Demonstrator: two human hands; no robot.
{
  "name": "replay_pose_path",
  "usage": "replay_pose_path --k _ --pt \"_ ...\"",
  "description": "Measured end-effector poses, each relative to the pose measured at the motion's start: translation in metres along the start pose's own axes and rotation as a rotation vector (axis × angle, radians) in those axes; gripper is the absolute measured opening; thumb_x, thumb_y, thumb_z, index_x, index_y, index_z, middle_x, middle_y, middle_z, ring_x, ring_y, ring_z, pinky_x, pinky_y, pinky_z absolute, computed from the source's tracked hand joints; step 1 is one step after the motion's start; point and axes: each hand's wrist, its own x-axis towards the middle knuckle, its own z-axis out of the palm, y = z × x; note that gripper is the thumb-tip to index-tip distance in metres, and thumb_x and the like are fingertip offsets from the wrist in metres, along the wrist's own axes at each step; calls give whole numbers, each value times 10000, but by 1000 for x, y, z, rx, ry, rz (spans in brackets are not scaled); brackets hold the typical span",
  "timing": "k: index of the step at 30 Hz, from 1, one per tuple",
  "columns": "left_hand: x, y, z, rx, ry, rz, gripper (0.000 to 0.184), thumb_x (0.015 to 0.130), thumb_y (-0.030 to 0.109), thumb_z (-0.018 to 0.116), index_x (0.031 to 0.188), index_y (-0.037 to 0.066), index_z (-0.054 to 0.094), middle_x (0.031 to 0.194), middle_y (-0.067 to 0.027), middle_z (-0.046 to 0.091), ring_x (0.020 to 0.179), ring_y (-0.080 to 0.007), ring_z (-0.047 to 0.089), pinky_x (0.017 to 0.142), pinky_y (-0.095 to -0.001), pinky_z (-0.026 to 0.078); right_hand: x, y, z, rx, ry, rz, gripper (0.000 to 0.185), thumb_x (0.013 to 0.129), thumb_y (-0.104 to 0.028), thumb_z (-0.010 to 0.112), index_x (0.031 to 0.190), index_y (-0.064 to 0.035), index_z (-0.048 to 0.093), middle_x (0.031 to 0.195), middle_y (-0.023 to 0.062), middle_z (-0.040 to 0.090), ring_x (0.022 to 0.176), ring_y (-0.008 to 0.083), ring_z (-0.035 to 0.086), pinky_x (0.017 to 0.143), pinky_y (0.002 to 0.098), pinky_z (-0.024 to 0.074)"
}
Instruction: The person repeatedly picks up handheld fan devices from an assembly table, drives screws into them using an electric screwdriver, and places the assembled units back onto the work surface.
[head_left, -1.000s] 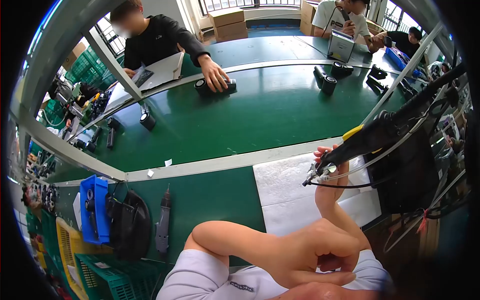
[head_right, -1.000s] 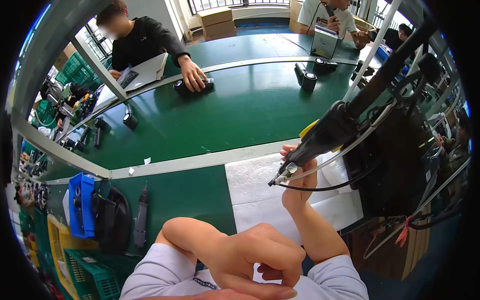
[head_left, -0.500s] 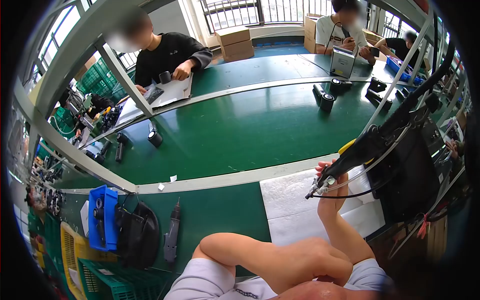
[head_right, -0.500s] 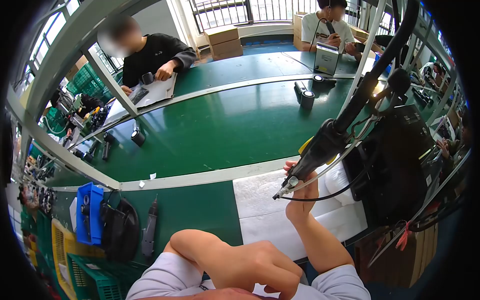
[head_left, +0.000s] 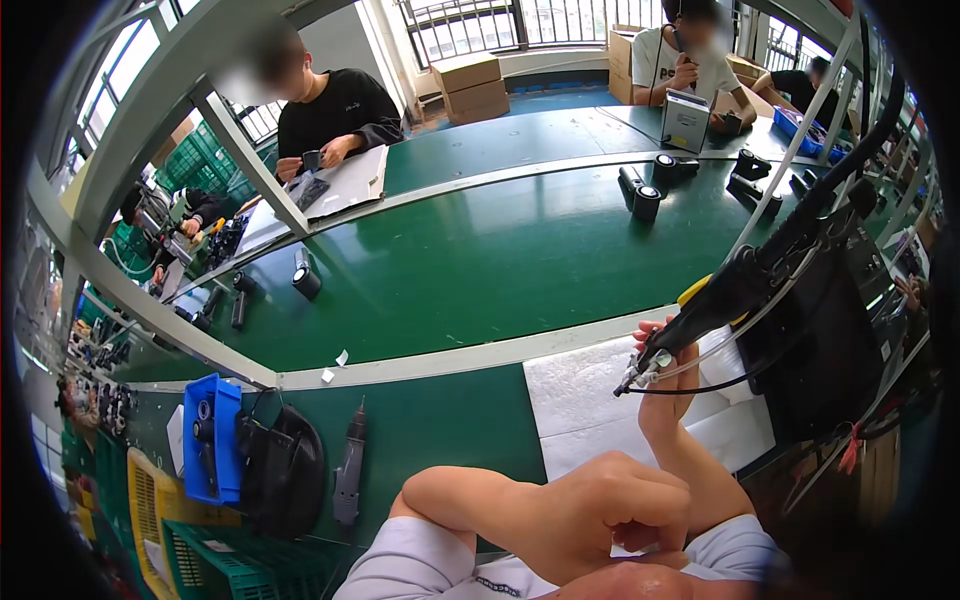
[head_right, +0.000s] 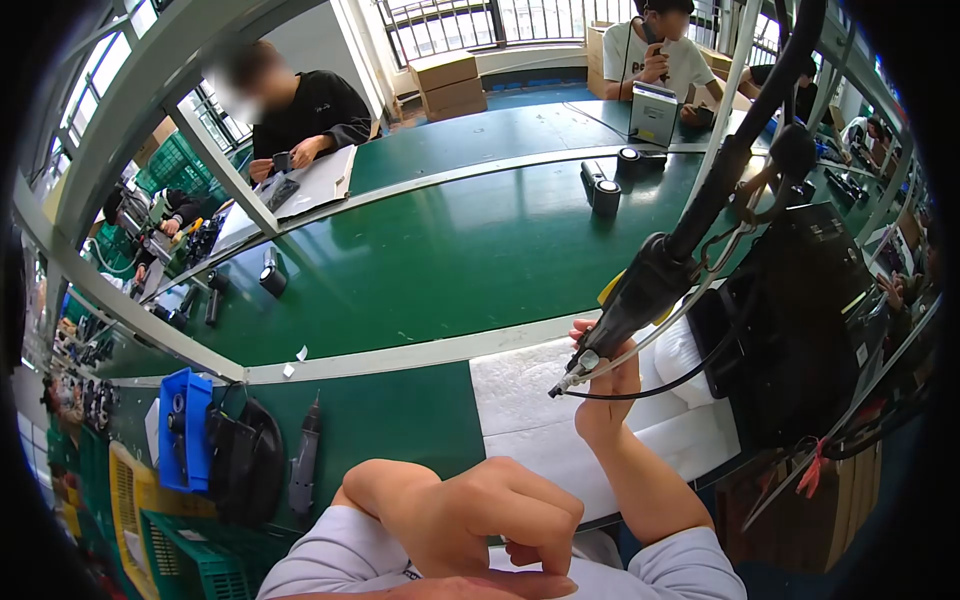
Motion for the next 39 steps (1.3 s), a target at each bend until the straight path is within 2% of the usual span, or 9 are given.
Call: replay_pose_path --k 5,11,14,17,23,26,29,32,39 --pt "0 3 1 -22 38 -43 195 796 87 696 724 30 524 632 -49 477 480 -161 442 442 -290 309 0 -1 0 1 -11 -1 347 995 -240 454 1192 44 487 1140 173 611 994 180 609 882 300 475" --pt "-2 1 -10 240 -183 113 242 770 100 686 682 48 466 611 -47 442 474 -206 430 438 -313 311 -1 2 -4 -10 -34 -1 417 986 -266 475 1302 5 449 1158 155 602 994 184 605 874 298 478" --pt "-6 4 -12 319 -251 63 227 752 90 681 671 58 472 601 -40 429 469 -206 418 432 -316 305 -1 2 -5 -15 -38 -11 406 989 -259 468 1298 4 451 1157 155 601 992 183 605 873 298 478" --pt "3 28 -20 296 -268 -53 268 798 155 698 635 59 508 598 -71 462 521 -256 501 476 -337 372 -1 2 -4 -12 -43 -12 407 989 -259 468 1299 4 449 1159 156 600 995 184 604 874 299 477" --pt "3 32 -19 289 -127 -14 302 807 194 710 630 65 503 598 -57 455 507 -244 490 462 -322 364 0 1 -3 -29 -43 -11 420 990 -265 463 1308 8 437 1164 159 597 1005 186 597 879 304 477" --pt "8 26 -19 252 -115 45 196 790 8 675 672 34 521 601 -33 375 462 -186 411 409 -292 276 0 2 -4 -31 -39 -5 426 990 -268 460 1310 12 433 1168 164 596 1003 189 596 882 306 477" --pt "8 24 -20 250 -98 71 208 770 -21 689 657 29 522 597 -33 377 464 -177 417 404 -299 268 0 3 -3 -33 -37 2 437 988 -275 463 1311 16 430 1172 171 594 1003 192 595 882 307 477" --pt "-6 15 -15 273 33 68 238 746 83 687 651 63 470 591 -29 418 468 -195 416 426 -313 294 -1 3 -3 -22 -34 10 449 983 -282 472 1313 19 427 1176 178 593 1006 195 591 883 310 476" --pt "-5 13 -15 274 20 34 243 759 56 683 641 61 470 589 -24 408 466 -177 409 422 -308 284 -1 4 -5 6 -38 17 454 977 -280 477 1314 20 424 1181 188 588 1015 199 585 893 320 470"
